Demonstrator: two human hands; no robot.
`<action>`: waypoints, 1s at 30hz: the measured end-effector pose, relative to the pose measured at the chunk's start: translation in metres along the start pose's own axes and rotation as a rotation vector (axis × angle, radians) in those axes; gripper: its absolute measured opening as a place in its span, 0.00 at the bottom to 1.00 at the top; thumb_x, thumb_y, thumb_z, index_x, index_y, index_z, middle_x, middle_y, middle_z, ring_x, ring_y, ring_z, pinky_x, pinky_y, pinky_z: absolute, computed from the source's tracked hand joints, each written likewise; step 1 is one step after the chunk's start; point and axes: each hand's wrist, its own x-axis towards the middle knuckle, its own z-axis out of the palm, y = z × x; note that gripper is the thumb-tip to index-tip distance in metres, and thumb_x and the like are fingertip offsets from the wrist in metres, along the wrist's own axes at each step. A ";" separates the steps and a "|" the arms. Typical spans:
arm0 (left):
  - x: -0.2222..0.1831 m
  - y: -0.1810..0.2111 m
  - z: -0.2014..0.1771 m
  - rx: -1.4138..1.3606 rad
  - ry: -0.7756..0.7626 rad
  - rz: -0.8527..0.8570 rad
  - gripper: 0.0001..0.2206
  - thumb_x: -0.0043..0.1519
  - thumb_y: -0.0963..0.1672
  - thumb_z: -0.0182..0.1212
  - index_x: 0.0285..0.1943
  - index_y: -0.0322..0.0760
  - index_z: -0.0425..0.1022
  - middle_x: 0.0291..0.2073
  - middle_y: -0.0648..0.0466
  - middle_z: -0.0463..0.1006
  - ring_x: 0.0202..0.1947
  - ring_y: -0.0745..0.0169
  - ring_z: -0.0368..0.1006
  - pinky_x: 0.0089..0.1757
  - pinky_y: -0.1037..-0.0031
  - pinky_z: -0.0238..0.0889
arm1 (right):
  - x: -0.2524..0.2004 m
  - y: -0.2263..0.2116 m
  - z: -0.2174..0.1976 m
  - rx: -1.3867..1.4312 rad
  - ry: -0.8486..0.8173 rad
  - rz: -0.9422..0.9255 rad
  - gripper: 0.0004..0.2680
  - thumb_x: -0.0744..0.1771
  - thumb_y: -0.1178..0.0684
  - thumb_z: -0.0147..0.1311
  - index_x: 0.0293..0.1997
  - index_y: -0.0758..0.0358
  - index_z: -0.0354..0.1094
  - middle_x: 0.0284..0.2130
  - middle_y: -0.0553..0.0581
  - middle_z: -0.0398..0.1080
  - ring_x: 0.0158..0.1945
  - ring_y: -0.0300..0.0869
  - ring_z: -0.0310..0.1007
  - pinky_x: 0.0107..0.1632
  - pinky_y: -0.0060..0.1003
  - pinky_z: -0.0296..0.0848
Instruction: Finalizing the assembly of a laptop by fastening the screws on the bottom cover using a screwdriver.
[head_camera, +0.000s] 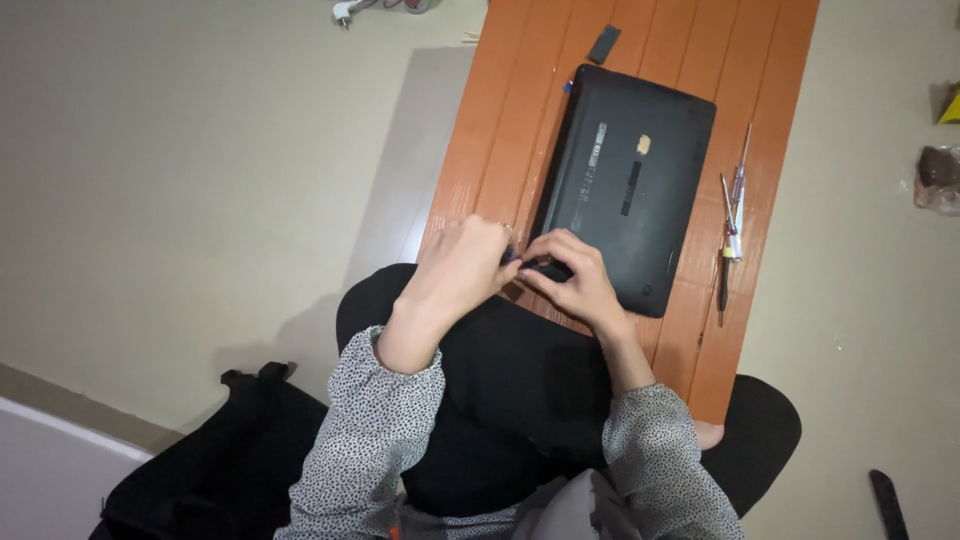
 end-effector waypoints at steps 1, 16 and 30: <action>0.000 -0.001 0.002 0.000 0.001 -0.003 0.11 0.61 0.45 0.64 0.38 0.30 0.83 0.27 0.40 0.80 0.37 0.34 0.80 0.38 0.50 0.74 | 0.000 0.000 0.000 0.002 -0.002 -0.001 0.06 0.63 0.61 0.66 0.41 0.63 0.77 0.33 0.59 0.75 0.34 0.51 0.74 0.40 0.44 0.74; 0.017 -0.018 0.040 0.147 0.139 0.028 0.17 0.64 0.51 0.57 0.30 0.40 0.83 0.22 0.45 0.79 0.31 0.39 0.81 0.35 0.54 0.73 | -0.001 0.000 -0.005 -0.071 -0.052 0.005 0.04 0.64 0.63 0.63 0.41 0.65 0.78 0.35 0.60 0.73 0.37 0.52 0.71 0.42 0.45 0.73; -0.012 0.014 -0.008 -0.043 0.126 0.046 0.14 0.58 0.48 0.68 0.43 0.33 0.80 0.36 0.39 0.81 0.42 0.32 0.80 0.42 0.50 0.73 | -0.005 0.029 0.000 -0.072 -0.034 -0.009 0.02 0.65 0.59 0.64 0.38 0.61 0.79 0.34 0.56 0.73 0.39 0.52 0.73 0.46 0.43 0.72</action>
